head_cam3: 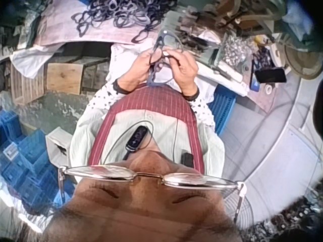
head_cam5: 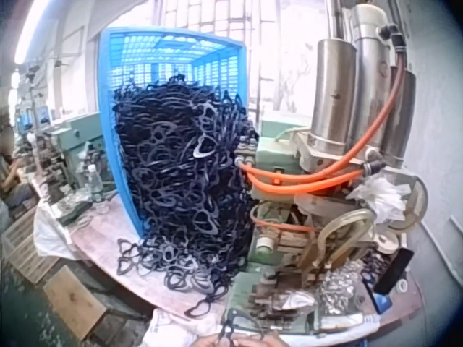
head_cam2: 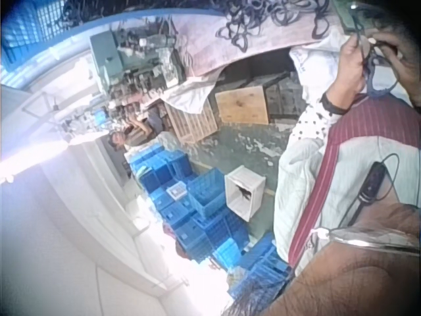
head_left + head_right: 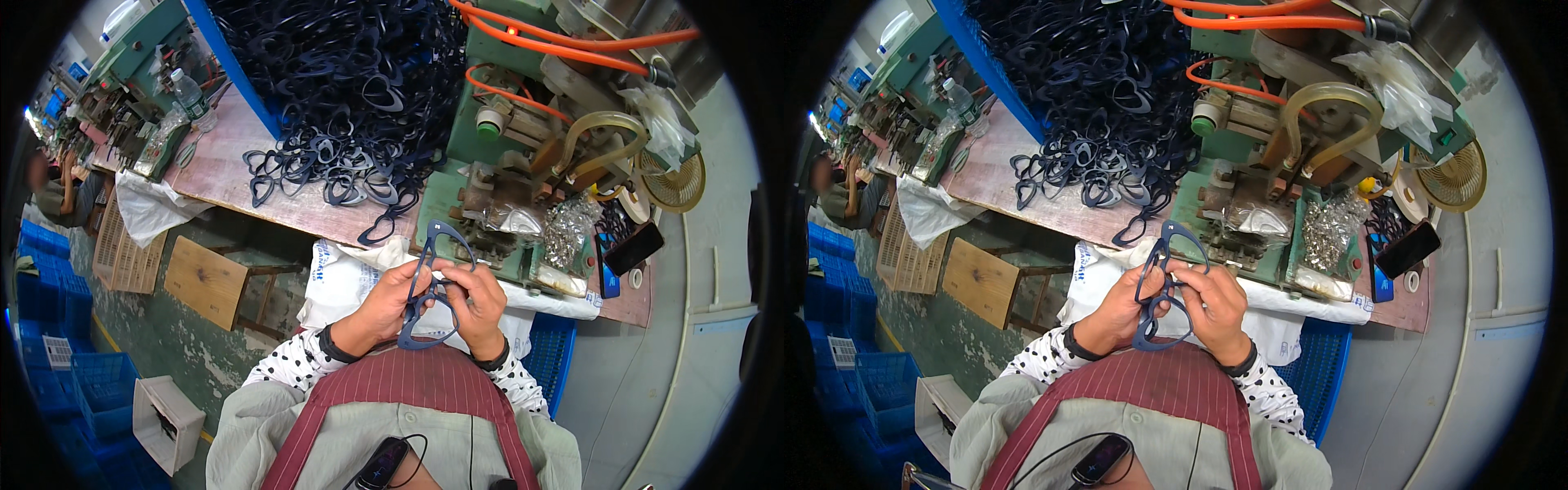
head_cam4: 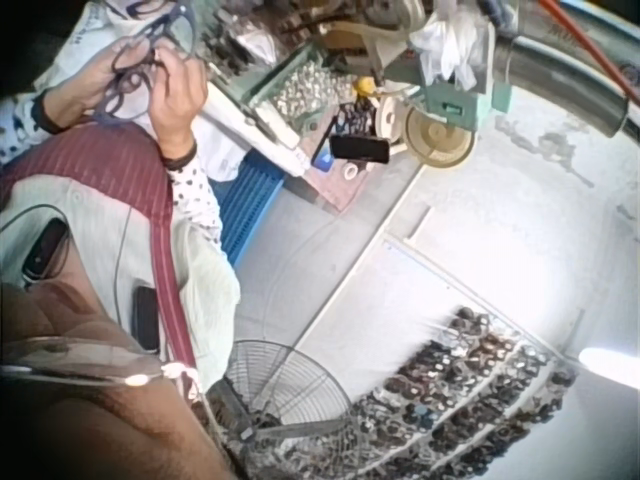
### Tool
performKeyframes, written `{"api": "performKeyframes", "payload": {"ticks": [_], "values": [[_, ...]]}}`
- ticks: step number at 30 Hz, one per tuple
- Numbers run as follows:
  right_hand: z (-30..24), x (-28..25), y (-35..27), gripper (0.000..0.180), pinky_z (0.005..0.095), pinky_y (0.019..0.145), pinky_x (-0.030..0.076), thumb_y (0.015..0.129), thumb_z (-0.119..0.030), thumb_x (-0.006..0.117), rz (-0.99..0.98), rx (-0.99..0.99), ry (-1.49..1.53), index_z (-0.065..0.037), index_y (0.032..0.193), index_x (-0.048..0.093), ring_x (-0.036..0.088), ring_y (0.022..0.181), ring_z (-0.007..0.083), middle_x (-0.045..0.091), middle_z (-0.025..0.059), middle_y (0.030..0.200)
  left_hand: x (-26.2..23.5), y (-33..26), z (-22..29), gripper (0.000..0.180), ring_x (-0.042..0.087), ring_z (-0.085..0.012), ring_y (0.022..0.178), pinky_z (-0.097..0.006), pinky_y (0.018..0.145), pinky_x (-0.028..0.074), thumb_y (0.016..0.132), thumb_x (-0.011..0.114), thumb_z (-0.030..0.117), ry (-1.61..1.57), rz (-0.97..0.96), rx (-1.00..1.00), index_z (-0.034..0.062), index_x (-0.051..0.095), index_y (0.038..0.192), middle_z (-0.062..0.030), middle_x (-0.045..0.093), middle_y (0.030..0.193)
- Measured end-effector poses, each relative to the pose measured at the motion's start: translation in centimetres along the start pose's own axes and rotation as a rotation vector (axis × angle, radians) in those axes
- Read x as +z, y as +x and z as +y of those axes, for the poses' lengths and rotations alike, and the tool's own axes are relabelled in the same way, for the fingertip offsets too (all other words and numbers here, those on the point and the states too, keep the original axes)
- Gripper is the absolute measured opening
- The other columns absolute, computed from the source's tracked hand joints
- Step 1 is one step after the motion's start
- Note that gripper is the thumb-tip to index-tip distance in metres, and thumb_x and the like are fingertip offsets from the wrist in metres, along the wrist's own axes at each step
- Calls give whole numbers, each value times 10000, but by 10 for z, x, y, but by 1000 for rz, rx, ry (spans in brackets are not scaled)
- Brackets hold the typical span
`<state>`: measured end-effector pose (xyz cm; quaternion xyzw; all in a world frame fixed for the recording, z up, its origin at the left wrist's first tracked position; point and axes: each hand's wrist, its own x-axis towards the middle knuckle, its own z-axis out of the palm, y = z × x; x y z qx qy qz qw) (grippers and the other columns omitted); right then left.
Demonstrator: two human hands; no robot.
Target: The person uses pliers to cut the ends off numerous black cables. They pick up cables from a pile on the table, cut them, and place the trimmed pieces back on the table.
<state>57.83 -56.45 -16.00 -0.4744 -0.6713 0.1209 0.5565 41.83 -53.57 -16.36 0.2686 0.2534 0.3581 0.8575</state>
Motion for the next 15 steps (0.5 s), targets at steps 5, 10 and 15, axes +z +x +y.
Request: {"api": "performKeyframes", "payload": {"ticks": [5,10,15], "values": [[1,8,7,302,331,615,464,703,100,676,-71,-62,-27,-32,974,697,610,718,242,650,95,836,-20,-12,-3,392,549,-34,676,-154,548,416,989,571,320,71,40,38,70,581,1290,5,613,850],[-5,26,28,274,328,719,488,764,134,595,-103,-84,-74,-5,983,682,604,815,262,634,136,910,-54,-56,0,373,480,-49,608,-210,567,396,963,596,267,230,37,12,-17,624,1204,6,625,862],[-8,76,42,355,398,639,449,725,118,633,-250,-318,-24,-20,1050,672,571,714,304,620,135,847,-68,-94,6,297,433,-23,561,-179,504,316,969,594,280,235,23,94,52,676,1140,13,640,740]]}}
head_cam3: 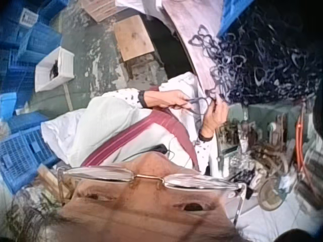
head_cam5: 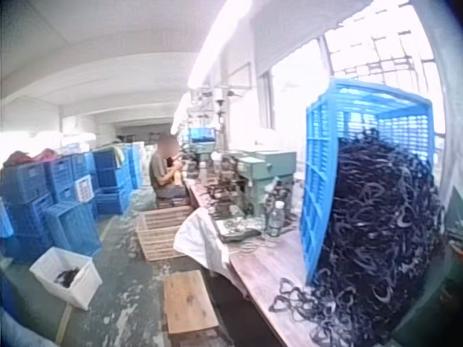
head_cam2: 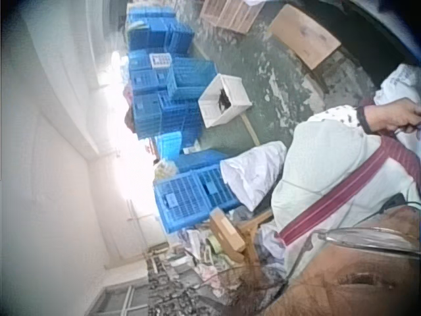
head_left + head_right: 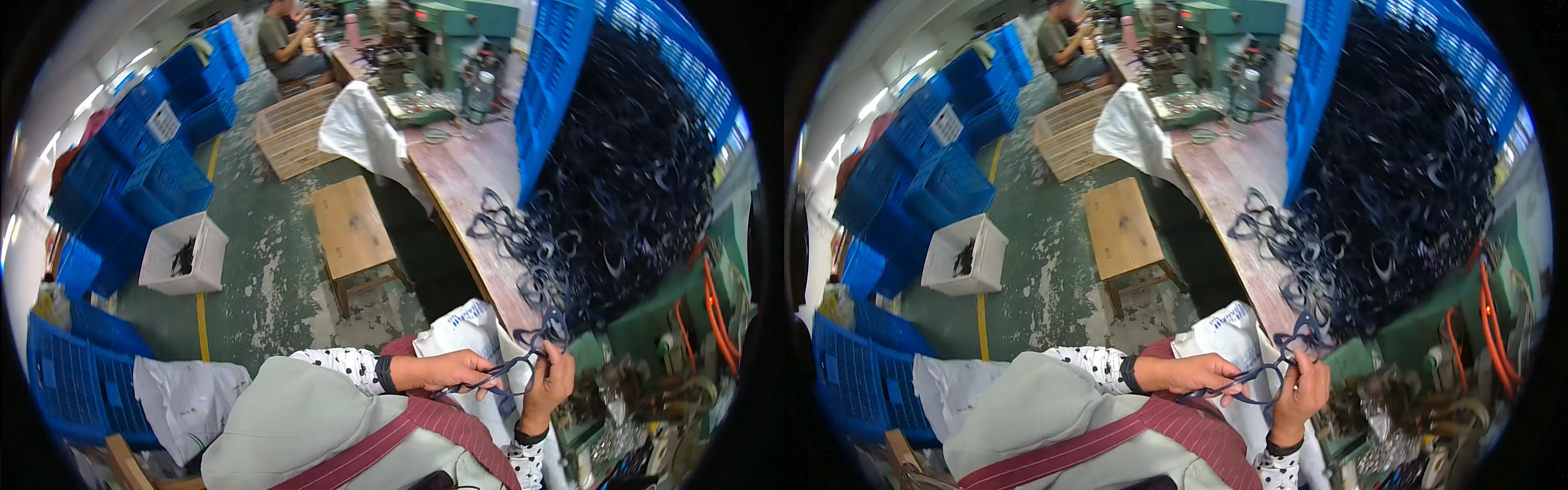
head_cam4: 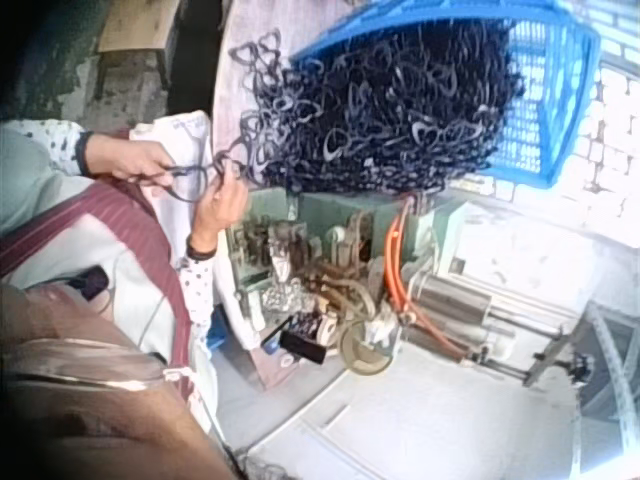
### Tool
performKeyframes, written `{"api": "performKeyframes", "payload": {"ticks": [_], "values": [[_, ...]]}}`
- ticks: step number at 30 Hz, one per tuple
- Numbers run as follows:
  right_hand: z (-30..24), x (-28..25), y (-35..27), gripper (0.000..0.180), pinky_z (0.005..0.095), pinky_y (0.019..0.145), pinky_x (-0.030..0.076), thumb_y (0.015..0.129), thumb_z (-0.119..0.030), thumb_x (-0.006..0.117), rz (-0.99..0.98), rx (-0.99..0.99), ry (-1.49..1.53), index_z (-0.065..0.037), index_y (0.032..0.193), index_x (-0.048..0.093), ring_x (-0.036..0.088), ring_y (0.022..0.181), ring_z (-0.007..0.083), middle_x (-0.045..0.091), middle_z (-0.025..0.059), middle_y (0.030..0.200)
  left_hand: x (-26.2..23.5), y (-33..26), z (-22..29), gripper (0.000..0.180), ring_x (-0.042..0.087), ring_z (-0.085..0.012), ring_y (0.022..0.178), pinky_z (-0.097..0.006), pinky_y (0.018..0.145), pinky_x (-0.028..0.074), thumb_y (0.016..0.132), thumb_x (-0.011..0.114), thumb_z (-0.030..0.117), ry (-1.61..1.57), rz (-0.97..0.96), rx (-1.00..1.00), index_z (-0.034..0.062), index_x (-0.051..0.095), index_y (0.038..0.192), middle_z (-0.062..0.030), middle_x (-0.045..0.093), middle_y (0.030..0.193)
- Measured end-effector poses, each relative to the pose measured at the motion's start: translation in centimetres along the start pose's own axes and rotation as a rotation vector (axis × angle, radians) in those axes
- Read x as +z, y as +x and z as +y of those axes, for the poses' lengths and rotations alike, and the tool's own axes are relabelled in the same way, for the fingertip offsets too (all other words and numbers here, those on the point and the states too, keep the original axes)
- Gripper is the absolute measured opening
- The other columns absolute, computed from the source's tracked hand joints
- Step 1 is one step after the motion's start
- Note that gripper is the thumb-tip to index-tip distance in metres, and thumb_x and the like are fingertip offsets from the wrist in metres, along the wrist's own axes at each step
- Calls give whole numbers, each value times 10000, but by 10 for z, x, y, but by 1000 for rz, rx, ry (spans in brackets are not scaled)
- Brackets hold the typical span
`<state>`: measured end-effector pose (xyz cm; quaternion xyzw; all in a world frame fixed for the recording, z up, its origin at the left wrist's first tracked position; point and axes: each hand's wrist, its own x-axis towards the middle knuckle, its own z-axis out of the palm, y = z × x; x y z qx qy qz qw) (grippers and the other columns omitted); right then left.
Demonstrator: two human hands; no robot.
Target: The person uses pliers to cut the ends off numerous black cables. They pick up cables from a pile on the table, cut them, and place the trimmed pieces back on the table.
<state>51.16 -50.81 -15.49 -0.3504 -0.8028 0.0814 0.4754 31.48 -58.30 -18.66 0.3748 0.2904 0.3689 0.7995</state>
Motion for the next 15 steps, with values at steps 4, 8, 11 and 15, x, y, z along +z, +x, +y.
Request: {"api": "performKeyframes", "payload": {"ticks": [4,8,11,15], "values": [[-13,34,11,317,355,604,447,808,76,642,-22,64,164,-24,1108,658,566,716,269,618,120,868,-30,-36,22,285,452,-26,568,-179,508,342,957,624,274,88,376,94,18,670,1074,3,647,747],[-13,46,7,255,352,659,478,810,69,653,-147,-16,126,2,1056,651,589,764,295,620,135,875,-122,-71,52,203,491,-46,569,-213,518,389,974,569,241,152,906,308,69,670,935,2,643,725],[-9,60,-12,198,356,702,500,798,77,657,-235,54,152,2,981,669,614,800,306,633,150,875,-220,-104,71,186,471,-60,531,-228,458,357,975,545,236,184,1215,449,98,638,890,10,630,705],[0,77,-19,213,357,696,504,793,82,654,-336,103,153,-4,987,670,618,789,301,634,153,882,-324,-157,99,175,426,-72,487,-245,409,309,966,551,243,214,1489,423,116,621,868,22,624,697]]}}
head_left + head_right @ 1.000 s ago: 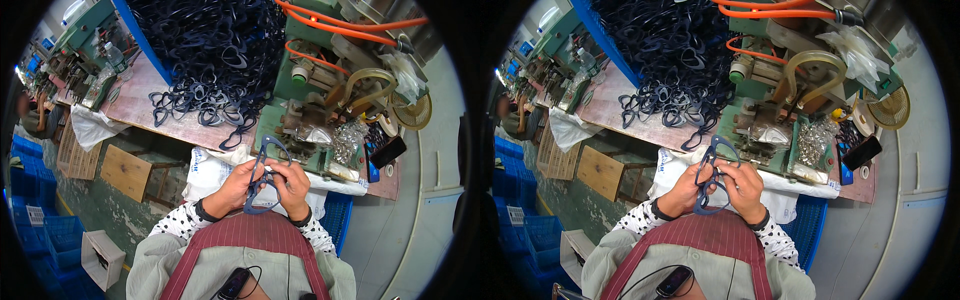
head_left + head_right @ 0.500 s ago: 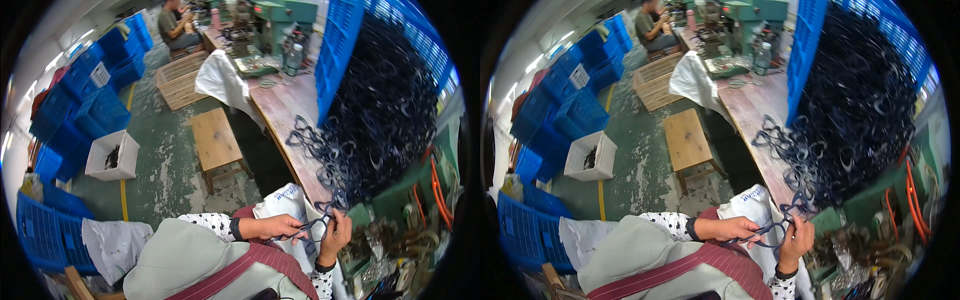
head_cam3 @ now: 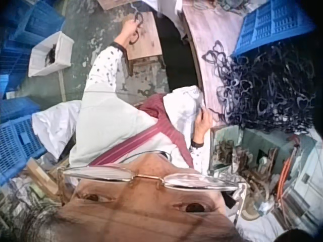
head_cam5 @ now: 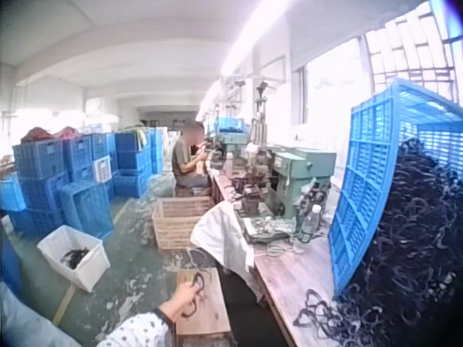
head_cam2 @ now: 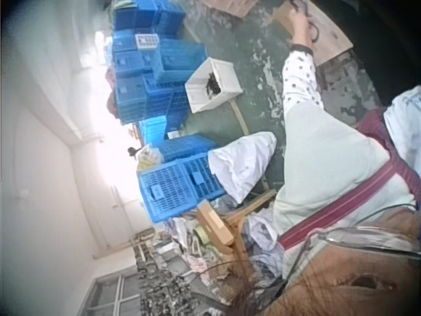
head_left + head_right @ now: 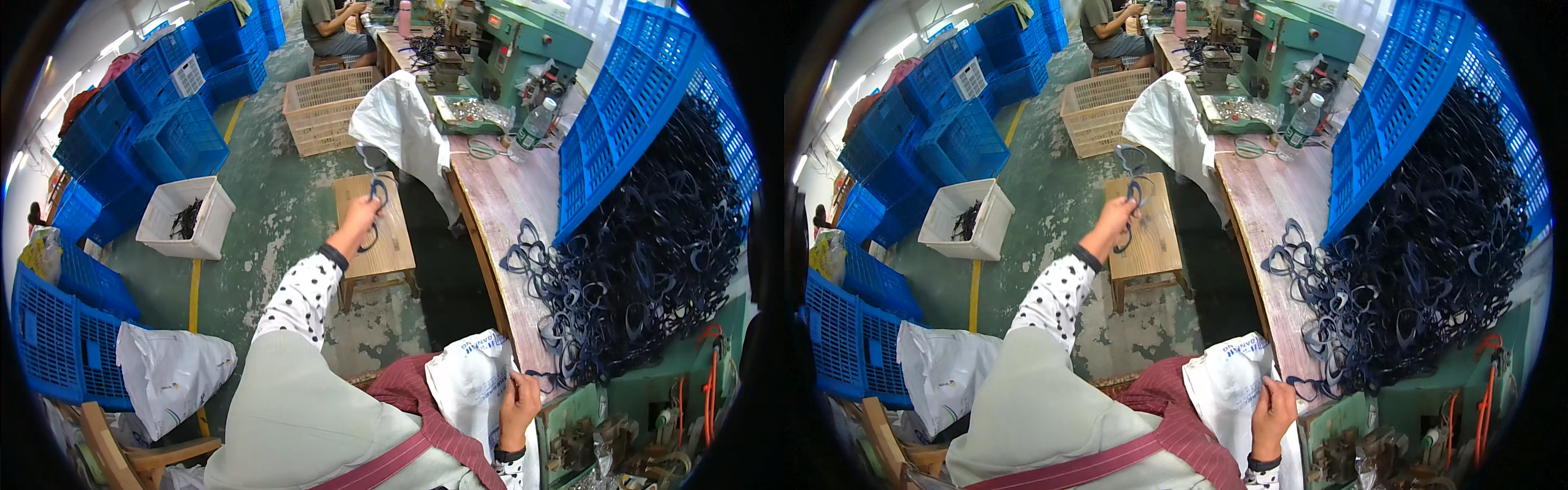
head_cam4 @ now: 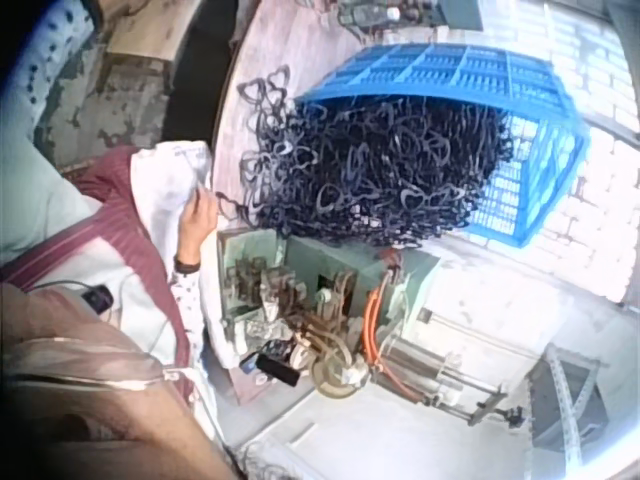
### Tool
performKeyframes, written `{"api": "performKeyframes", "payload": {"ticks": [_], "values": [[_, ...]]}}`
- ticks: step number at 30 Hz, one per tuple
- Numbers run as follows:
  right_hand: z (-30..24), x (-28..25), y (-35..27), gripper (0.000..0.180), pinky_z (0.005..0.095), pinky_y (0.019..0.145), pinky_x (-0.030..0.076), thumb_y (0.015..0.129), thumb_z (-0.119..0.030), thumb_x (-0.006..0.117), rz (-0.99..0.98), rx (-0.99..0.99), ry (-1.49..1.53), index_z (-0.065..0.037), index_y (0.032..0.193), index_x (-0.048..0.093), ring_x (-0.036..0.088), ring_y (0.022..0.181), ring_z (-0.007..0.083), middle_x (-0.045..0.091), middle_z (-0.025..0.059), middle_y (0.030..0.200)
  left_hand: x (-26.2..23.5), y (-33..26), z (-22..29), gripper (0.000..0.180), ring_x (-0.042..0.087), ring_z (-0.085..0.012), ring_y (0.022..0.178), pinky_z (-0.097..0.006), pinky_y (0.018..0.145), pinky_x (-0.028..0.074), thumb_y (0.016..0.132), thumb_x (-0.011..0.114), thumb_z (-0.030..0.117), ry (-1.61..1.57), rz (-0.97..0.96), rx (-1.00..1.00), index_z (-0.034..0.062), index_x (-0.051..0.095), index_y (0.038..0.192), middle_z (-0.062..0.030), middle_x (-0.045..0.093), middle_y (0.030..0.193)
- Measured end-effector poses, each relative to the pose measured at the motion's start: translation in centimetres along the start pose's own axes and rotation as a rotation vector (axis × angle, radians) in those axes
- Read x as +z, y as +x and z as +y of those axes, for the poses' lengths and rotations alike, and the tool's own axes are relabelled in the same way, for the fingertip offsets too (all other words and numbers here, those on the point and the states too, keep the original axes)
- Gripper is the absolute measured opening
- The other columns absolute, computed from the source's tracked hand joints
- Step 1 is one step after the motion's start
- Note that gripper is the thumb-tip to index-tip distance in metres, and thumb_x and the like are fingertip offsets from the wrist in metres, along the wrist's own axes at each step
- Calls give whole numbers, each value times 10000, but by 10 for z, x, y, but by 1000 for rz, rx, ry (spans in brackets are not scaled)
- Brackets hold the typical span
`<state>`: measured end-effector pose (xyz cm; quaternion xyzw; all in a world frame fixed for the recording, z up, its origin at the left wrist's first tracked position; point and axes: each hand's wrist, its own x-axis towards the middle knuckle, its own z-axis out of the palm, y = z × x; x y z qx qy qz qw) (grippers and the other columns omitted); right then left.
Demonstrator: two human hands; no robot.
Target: The person uses pliers to cut the ends off numerous black cables. They pick up cables from a pile on the table, cut them, and place the trimmed pieces back on the table.
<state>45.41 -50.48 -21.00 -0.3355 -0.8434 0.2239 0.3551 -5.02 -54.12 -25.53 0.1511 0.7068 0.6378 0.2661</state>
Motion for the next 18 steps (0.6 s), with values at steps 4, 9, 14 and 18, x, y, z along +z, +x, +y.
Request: {"api": "performKeyframes", "payload": {"ticks": [4,9,14,18], "values": [[14,13,16,201,362,705,506,799,75,647,-11,4,-26,-5,983,659,620,799,308,634,151,902,-28,44,12,138,375,-67,445,-247,387,268,938,583,227,-52,69,-51,105,633,897,16,629,719],[32,37,51,157,376,723,499,814,38,647,-47,71,-48,-12,961,664,619,805,325,636,152,893,-35,63,27,128,363,-68,440,-246,390,252,895,631,201,-8,116,-6,75,635,882,-6,627,720],[76,69,87,114,380,731,497,831,-12,645,5,93,-81,-25,940,677,622,806,323,643,140,863,-48,83,22,183,387,-84,443,-270,403,289,895,635,228,-51,150,-7,51,644,849,-27,637,703],[89,81,96,87,385,743,498,847,-36,630,67,129,-145,-32,921,676,618,820,320,641,130,878,-50,92,19,175,385,-72,464,-256,403,285,929,612,244,-18,129,-36,72,626,897,-12,626,715]]}}
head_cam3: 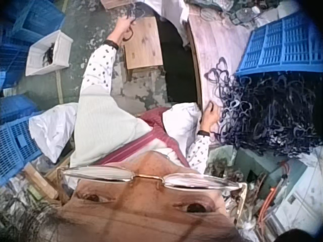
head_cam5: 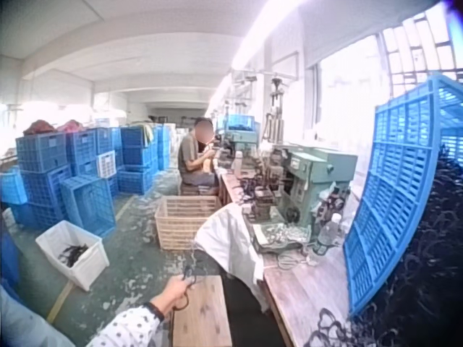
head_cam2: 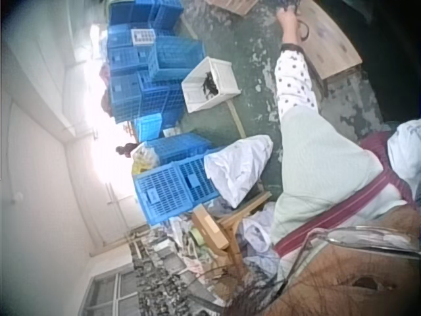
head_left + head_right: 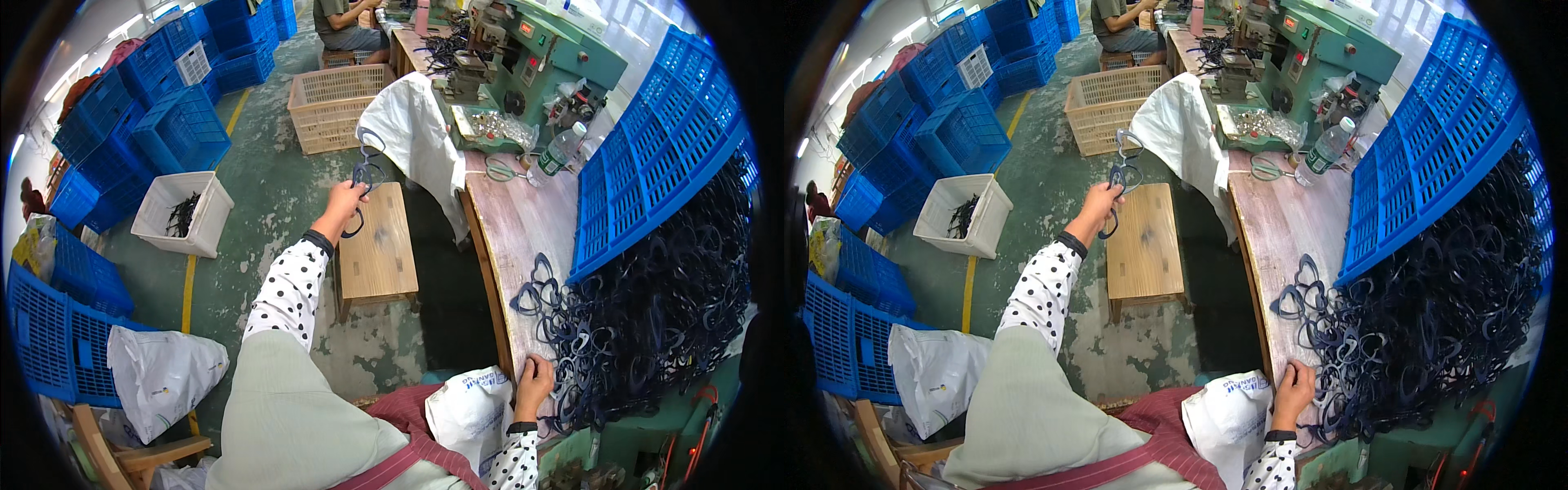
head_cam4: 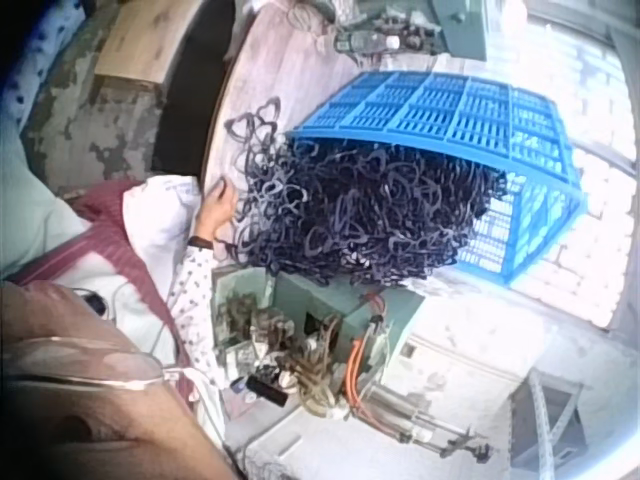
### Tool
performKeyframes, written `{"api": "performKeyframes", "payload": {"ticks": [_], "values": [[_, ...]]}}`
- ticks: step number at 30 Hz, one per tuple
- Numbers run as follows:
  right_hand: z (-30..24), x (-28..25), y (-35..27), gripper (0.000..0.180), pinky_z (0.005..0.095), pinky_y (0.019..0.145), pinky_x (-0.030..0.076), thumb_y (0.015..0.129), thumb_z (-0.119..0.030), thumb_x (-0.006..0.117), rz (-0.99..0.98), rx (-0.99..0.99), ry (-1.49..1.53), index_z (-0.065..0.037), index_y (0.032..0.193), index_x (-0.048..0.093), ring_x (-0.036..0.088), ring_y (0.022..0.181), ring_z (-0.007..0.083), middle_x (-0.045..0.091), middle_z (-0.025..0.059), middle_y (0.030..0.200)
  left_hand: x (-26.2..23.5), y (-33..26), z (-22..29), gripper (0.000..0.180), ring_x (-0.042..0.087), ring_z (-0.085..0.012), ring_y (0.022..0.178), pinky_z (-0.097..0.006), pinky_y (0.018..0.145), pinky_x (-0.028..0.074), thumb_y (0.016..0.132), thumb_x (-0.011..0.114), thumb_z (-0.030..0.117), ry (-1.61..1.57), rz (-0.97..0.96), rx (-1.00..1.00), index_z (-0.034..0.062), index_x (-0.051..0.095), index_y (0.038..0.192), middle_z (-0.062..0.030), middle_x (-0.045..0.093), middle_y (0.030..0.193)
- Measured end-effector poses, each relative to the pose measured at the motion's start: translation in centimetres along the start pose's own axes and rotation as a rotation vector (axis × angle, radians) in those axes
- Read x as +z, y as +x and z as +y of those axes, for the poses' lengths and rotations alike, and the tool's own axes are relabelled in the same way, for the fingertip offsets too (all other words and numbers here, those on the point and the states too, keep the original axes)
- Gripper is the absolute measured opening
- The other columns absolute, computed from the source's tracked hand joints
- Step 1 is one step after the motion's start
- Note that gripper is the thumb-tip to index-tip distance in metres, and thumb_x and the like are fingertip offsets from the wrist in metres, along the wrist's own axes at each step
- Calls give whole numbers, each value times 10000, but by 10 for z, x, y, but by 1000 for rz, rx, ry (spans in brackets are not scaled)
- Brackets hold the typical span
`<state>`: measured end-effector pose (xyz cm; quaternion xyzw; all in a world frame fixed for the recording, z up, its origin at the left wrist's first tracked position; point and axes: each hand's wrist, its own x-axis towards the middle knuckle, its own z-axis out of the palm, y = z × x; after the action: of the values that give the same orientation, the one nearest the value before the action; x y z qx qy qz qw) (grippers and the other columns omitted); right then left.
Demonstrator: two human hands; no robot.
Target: The person uses pliers to cut the ends off numerous black cables. They pick up cables from a pile on the table, cut them, and place the trimmed pieces back on the table.
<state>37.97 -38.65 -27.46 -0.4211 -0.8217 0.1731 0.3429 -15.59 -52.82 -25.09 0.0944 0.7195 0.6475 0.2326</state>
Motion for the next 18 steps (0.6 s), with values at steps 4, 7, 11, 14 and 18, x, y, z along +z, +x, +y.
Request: {"api": "performKeyframes", "payload": {"ticks": [4,7,11,14,18], "values": [[-3,3,0,92,386,740,498,857,-30,616,18,-56,-76,-41,939,658,610,829,314,625,125,895,1,1,-3,126,367,-48,489,-220,404,263,961,575,233,0,-36,-20,110,595,952,20,606,737],[-1,5,1,100,385,740,499,860,-21,608,11,-80,-83,-39,950,648,606,829,313,617,126,898,4,9,-24,115,367,-45,492,-216,405,264,967,559,219,-28,-24,-27,110,595,962,21,609,753],[-3,4,3,104,385,741,498,859,-10,601,10,-79,-67,-35,949,647,603,827,314,617,128,896,11,1,-28,120,376,-44,498,-212,405,270,977,532,201,-93,-34,-74,101,598,988,20,615,774],[-4,3,3,106,385,744,497,857,-4,598,11,-75,-64,-31,948,647,601,826,316,618,132,896,12,1,-33,146,378,-47,484,-211,396,270,982,498,180,-129,-37,-78,82,599,1022,18,617,773],[-2,4,3,104,386,748,496,855,-3,600,9,-66,-58,-27,944,650,599,830,319,616,136,897,9,1,-45,148,378,-62,490,-222,414,298,946,536,194,-217,-90,-49,95,602,1035,-14,629,785]]}}
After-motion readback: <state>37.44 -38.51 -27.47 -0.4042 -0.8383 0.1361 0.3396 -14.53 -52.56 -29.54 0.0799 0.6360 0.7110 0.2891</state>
